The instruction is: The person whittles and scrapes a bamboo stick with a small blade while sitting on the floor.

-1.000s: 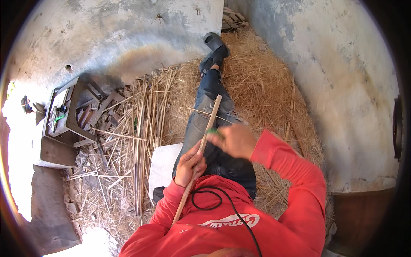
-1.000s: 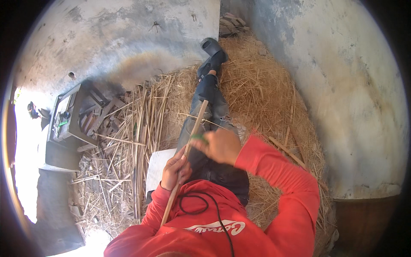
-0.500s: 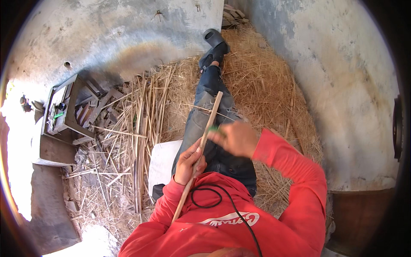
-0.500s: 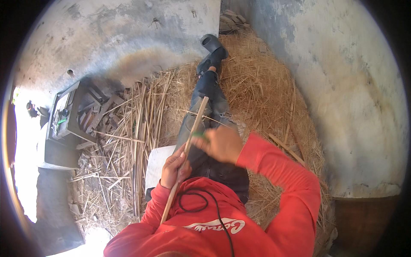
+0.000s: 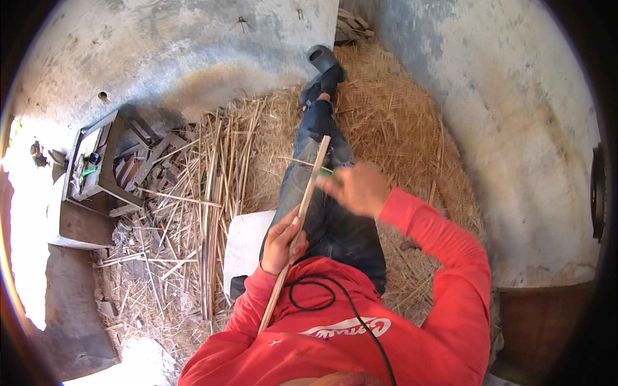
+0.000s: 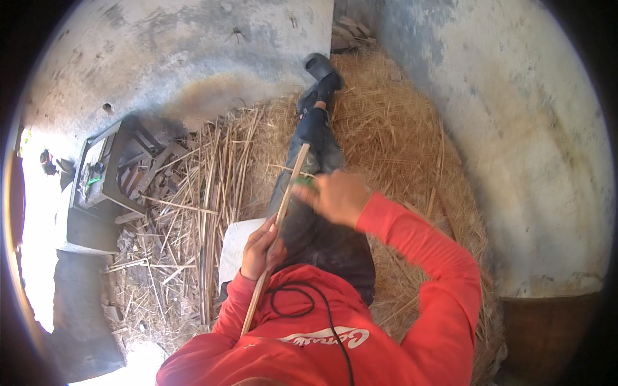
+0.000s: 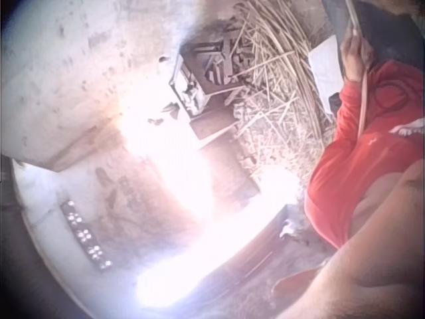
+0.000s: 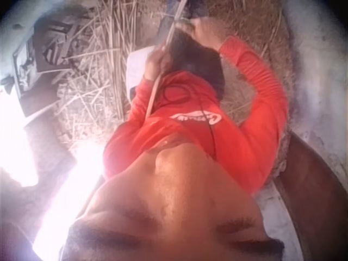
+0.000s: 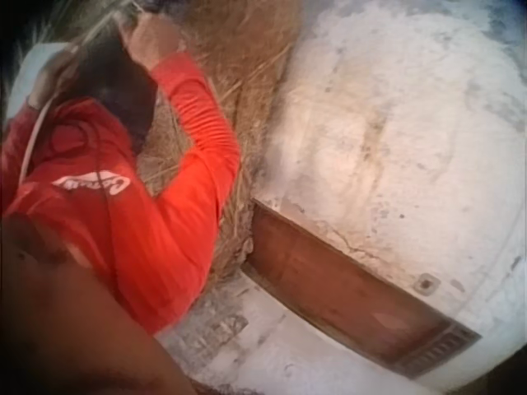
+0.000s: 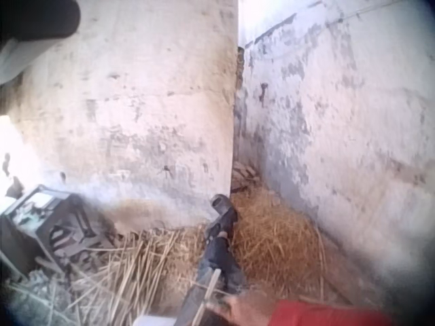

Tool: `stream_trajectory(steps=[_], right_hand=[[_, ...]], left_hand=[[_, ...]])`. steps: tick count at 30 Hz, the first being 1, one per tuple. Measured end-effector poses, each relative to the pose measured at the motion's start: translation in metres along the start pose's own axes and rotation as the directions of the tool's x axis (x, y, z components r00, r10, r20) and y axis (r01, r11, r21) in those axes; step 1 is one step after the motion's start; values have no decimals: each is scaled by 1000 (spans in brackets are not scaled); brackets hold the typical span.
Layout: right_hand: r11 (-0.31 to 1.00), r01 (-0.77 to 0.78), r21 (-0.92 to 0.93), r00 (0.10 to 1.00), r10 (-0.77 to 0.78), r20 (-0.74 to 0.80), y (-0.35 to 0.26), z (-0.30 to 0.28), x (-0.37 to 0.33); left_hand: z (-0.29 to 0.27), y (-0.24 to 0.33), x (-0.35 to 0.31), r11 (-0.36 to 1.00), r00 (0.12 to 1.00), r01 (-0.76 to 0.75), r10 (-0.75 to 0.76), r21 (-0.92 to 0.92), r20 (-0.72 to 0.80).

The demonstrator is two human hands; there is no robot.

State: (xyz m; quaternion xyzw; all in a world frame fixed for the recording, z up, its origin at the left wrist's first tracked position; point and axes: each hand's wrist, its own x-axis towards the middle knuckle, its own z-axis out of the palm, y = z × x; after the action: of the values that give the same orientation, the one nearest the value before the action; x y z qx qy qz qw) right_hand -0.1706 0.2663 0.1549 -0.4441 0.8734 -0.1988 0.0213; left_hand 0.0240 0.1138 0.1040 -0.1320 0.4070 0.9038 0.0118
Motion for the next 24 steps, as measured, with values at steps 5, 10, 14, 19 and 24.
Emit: stream_trajectory(steps=[5,10,14,19,24], right_hand=[[995,-89,44,996,89,0,13,-5,9],[997,67,-28,994,-64,86,-20,2,-18],[974,-226,8,974,226,20,16,-25,24],[994,95,55,990,-100,96,-24,-3,-15],[992,-122,29,988,118,101,2,-20,7]], left_hand=[[-5,3,-4,999,998,-17,19,-30,61],[0,-3,3,1000,998,-30,30,-3,49],[-3,-3,-2,993,999,-34,31,114,28],[12,4,-7,965,994,-59,79,255,-70],[15,6,-10,960,995,-19,46,279,-90]])
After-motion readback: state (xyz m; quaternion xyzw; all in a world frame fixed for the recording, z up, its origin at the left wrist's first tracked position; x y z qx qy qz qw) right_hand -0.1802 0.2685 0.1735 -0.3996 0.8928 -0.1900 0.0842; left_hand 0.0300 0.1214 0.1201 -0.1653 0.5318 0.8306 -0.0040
